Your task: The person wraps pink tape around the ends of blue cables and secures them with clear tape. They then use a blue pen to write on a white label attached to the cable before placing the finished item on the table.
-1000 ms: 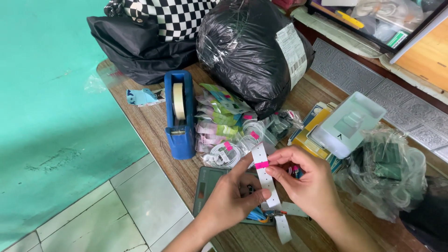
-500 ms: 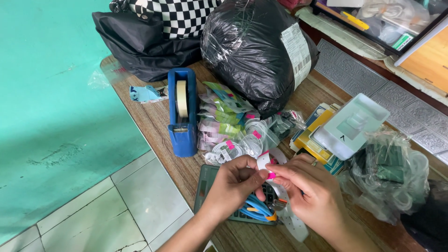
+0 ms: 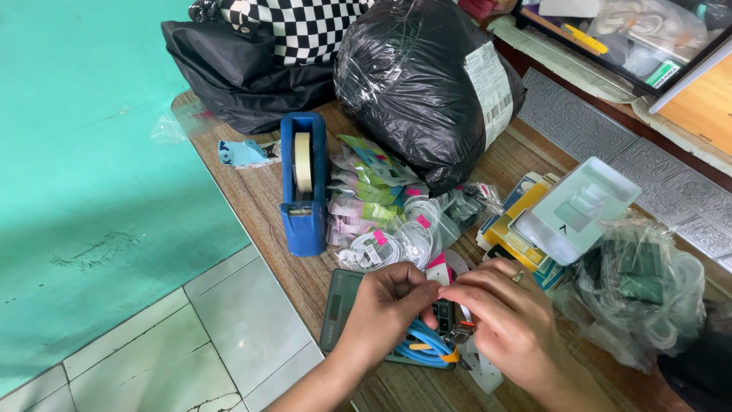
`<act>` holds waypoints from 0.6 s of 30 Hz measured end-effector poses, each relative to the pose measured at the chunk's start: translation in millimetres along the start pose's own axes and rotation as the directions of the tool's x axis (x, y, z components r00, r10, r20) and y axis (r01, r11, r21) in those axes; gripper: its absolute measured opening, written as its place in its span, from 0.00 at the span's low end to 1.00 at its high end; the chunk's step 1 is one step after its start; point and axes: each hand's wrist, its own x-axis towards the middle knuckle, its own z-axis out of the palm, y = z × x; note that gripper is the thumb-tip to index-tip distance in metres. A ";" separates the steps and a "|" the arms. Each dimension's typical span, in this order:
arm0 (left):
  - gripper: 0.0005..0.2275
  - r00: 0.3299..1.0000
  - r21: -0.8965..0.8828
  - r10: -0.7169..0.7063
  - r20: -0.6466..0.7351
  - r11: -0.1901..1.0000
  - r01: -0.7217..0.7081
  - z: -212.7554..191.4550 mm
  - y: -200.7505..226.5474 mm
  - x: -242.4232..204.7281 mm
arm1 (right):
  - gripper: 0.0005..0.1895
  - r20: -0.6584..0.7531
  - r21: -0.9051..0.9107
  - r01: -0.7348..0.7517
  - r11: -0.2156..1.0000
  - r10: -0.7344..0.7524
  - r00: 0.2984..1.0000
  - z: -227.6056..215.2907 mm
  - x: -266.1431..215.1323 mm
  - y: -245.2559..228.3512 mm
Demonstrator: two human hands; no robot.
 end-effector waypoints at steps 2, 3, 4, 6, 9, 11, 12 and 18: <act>0.05 1.000 -0.009 -0.014 -0.012 1.000 0.013 0.2 -0.6 0.1 | 0.21 0.008 -0.005 0.005 1.000 -0.005 1.000 0.3 -1.3 0.6; 0.05 0.999 -0.017 -0.028 -0.023 0.999 0.028 0.4 -0.9 0.1 | 0.21 0.016 -0.012 0.009 1.000 -0.009 1.000 0.4 -2.0 1.0; 0.05 0.999 -0.018 -0.029 -0.024 0.999 0.029 0.4 -1.2 -0.4 | 0.21 0.017 -0.011 0.008 1.000 -0.008 1.000 1.6 -3.6 2.4; 0.05 0.999 -0.010 -0.039 -0.034 0.999 0.038 0.5 -1.7 -1.0 | 0.21 -0.009 0.022 0.044 0.999 -0.044 0.999 4.2 -6.6 5.7; 0.05 0.997 -0.049 -0.065 -0.050 0.997 0.063 0.4 -1.4 -2.3 | 0.20 0.002 -0.015 0.097 0.995 -0.097 0.995 2.6 -4.2 4.0; 0.06 0.996 -0.048 -0.064 -0.067 0.997 0.060 0.2 0.6 -2.7 | 0.18 -0.019 -0.008 0.085 0.996 -0.085 0.996 4.0 -1.6 0.9; 0.07 0.995 -0.046 -0.064 -0.081 0.997 0.061 0.2 1.3 -3.1 | 0.16 -0.039 -0.002 0.069 0.998 -0.069 0.997 4.7 -0.7 -0.8; 0.06 0.996 -0.091 -0.025 -0.090 0.996 0.017 0.4 -7.8 -1.2 | 0.16 0.075 0.168 -0.276 0.946 0.267 0.961 2.5 0.9 -5.3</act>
